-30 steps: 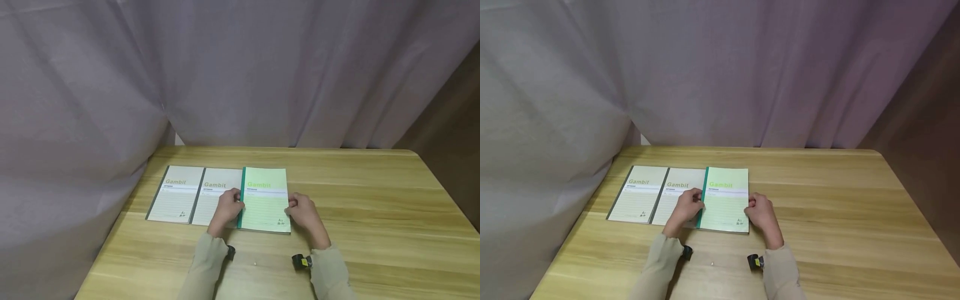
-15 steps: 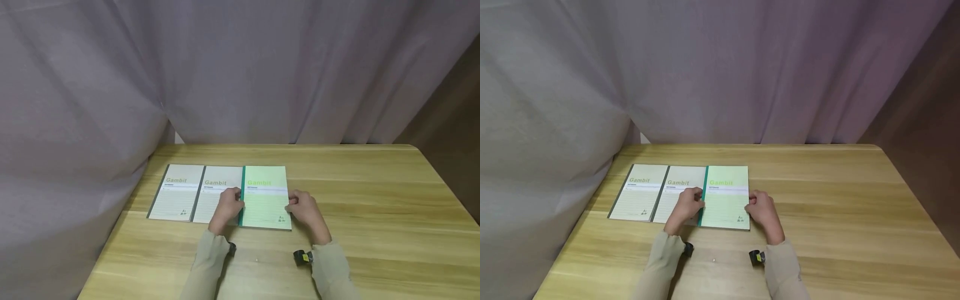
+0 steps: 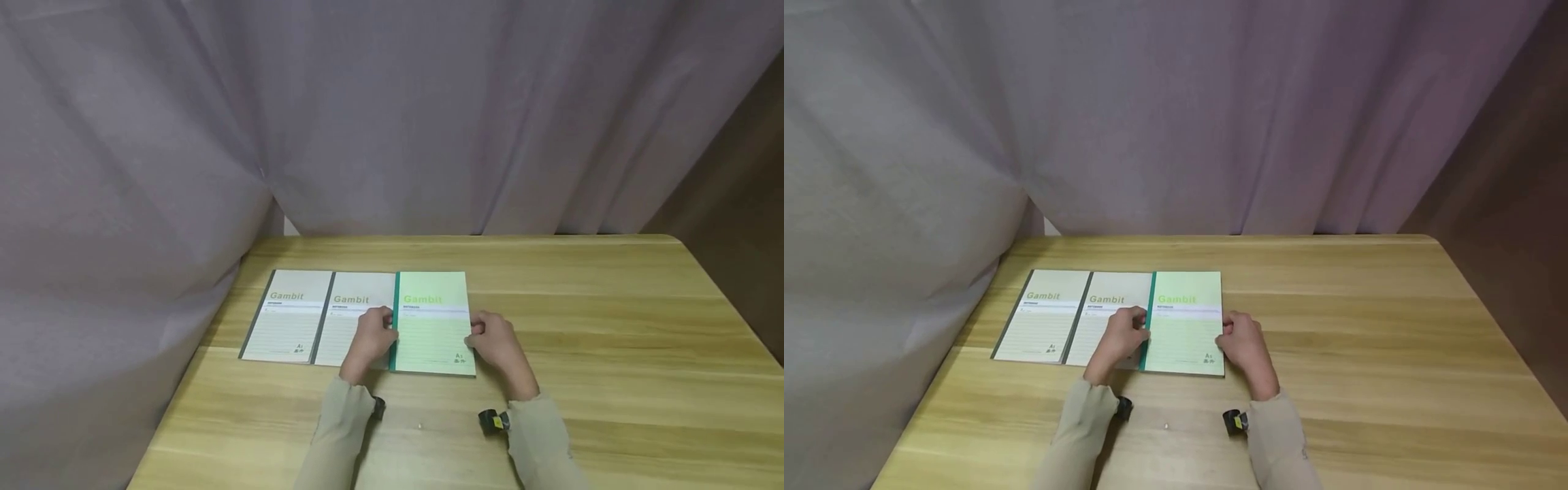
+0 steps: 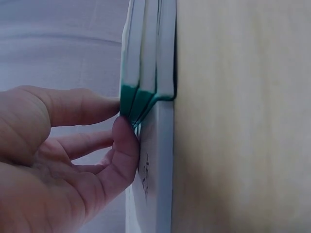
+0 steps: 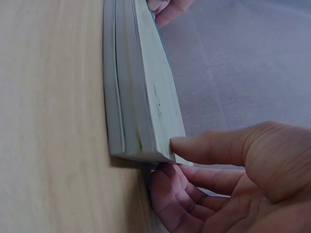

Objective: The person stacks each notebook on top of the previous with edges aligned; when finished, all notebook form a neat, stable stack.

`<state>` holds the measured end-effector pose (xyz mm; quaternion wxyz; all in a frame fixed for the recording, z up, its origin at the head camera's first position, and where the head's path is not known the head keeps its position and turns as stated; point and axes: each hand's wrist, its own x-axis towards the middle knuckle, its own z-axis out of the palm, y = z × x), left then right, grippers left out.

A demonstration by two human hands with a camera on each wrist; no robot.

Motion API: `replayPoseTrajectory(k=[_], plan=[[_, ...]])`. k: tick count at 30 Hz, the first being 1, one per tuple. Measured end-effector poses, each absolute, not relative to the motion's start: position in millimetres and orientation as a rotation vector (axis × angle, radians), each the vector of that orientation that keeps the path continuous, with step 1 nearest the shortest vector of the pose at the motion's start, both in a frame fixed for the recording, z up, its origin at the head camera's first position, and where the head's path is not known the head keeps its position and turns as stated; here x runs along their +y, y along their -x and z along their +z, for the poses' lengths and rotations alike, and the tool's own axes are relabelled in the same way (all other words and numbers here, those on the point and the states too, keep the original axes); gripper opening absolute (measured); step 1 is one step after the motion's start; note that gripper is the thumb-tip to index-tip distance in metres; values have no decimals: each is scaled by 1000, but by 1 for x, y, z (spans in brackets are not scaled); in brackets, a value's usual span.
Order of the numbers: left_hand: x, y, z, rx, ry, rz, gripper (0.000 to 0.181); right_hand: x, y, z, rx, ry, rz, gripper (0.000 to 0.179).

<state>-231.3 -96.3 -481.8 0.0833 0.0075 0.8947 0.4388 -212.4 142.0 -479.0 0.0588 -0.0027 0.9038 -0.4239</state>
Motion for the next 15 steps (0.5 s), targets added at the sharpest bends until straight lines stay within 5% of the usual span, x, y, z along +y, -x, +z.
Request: replayPoseTrajectory(k=[15], plan=[[-99, 231, -482, 2678, -3, 1310, 43, 145, 210, -475, 2718, 4, -1272, 38]])
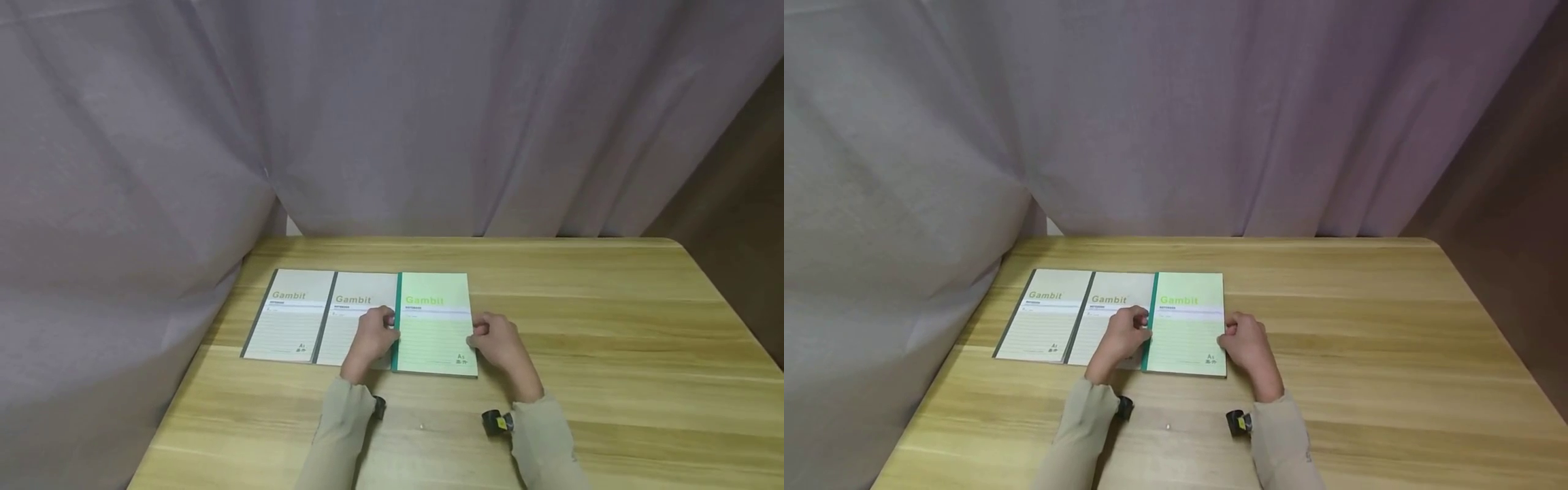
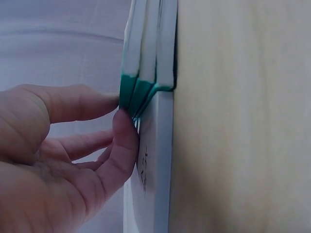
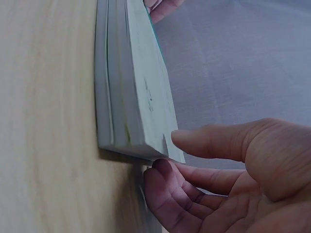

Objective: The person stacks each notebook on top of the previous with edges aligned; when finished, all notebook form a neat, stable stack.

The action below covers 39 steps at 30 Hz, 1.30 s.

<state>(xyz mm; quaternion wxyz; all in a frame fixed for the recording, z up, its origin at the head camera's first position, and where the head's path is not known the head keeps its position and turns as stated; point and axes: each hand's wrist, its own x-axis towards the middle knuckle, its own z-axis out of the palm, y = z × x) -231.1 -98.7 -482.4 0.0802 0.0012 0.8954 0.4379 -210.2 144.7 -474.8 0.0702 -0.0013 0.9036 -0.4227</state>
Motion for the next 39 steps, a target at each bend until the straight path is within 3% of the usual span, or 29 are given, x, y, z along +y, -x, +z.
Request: replayPoseTrajectory(k=[39], plan=[[-140, 226, -474, 2748, 4, 1432, 37, 106, 217, -448, 2755, 204, -1375, 35]])
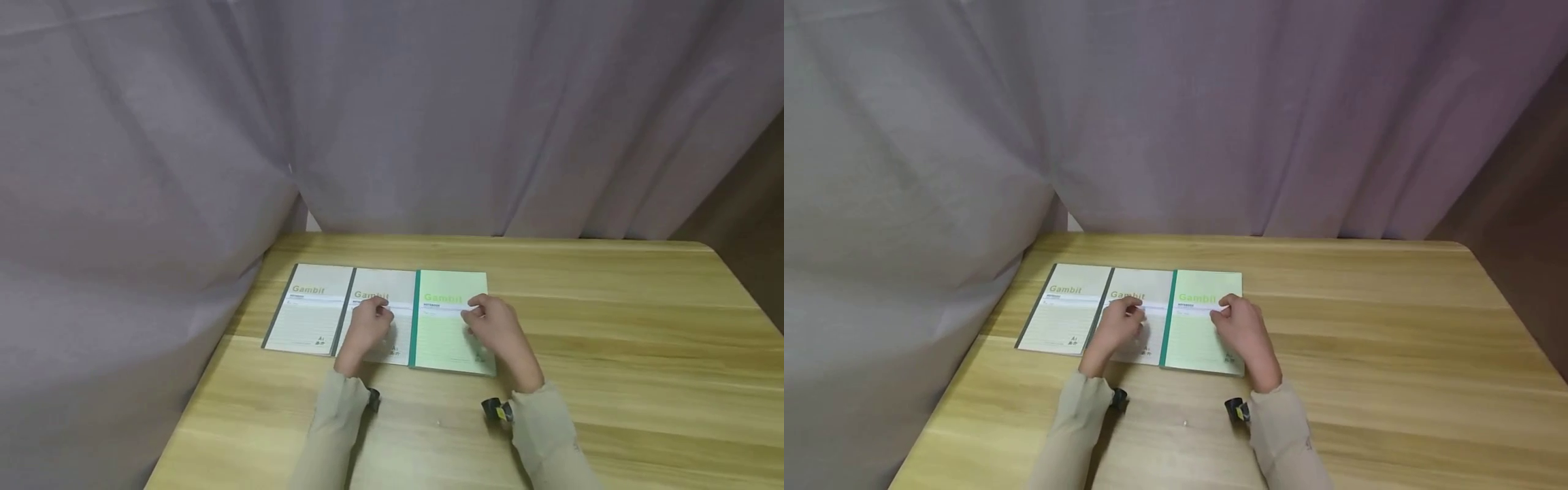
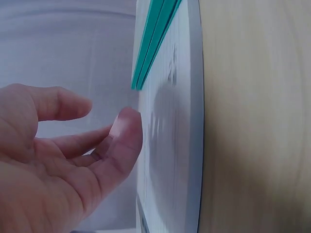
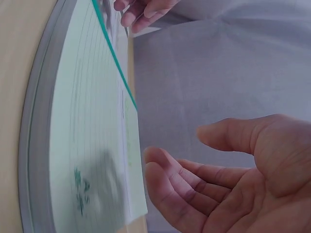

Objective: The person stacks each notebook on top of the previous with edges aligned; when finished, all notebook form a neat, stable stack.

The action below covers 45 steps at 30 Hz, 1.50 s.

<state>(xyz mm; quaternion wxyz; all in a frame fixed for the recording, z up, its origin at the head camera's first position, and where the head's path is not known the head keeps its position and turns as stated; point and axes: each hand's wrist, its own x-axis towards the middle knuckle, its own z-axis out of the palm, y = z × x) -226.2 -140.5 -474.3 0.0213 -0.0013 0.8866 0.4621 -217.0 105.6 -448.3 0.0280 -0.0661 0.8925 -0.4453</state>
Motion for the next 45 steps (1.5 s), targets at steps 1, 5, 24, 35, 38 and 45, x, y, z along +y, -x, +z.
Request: replayPoseTrajectory(k=[1, 5, 24, 35, 38, 45], plan=[[-143, 226, -474, 2753, 11, 1434, 37, 103, 218, -448, 2753, 215, -1379, 35], [-153, 227, -474, 2776, 51, 1426, 37, 93, 221, -448, 2724, 240, -1410, 36], [-188, 222, -481, 2865, 173, 1430, 37, 50, 224, -462, 2692, 339, -1413, 36], [-214, 221, -478, 2894, 259, 1417, 39, 23, 225, -463, 2695, 353, -1385, 38], [-227, 218, -477, 2908, 277, 1416, 40, 12, 224, -464, 2681, 335, -1383, 38], [-256, 212, -478, 2988, 328, 1365, 40, -13, 224, -464, 2642, 363, -1413, 41]])
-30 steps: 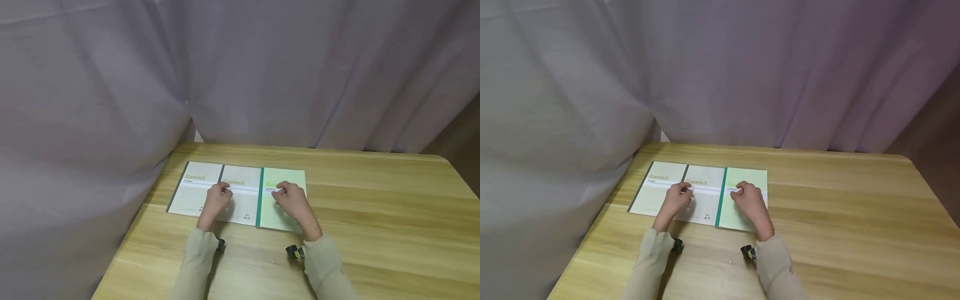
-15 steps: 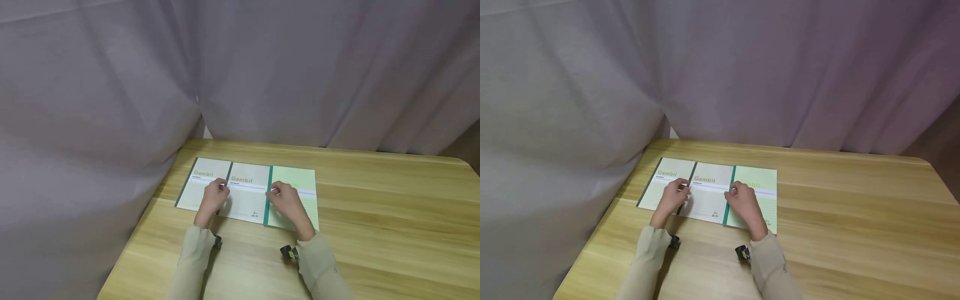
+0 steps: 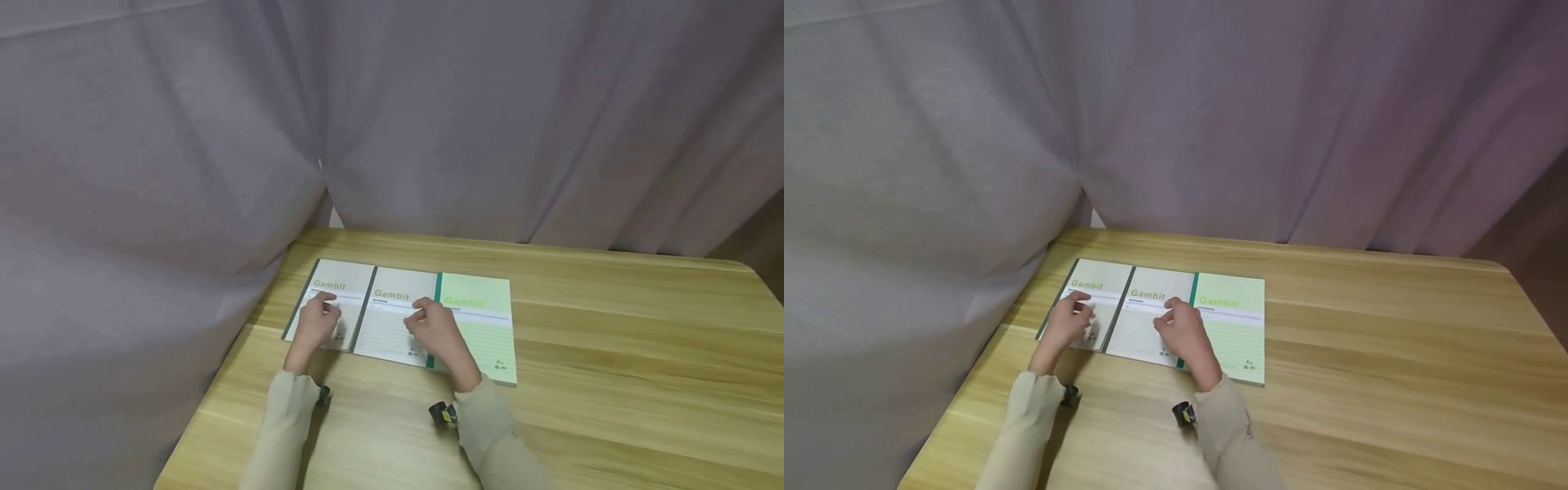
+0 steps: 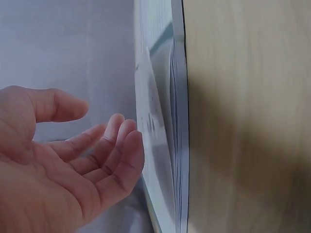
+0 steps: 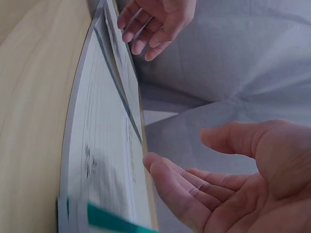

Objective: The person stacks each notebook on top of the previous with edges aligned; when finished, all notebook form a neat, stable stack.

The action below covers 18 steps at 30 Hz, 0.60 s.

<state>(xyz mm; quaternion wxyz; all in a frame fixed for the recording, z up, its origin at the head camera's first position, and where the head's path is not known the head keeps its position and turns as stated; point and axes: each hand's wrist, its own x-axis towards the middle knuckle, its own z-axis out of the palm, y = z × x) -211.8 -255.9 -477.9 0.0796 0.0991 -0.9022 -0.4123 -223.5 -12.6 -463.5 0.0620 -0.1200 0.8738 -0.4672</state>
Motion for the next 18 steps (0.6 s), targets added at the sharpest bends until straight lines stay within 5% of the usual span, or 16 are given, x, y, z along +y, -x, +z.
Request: replayPoseTrajectory(k=[18], plan=[[-310, 209, -466, -2692, -448, -1326, 44, -54, 222, -468, 2579, 426, -1434, 42]])
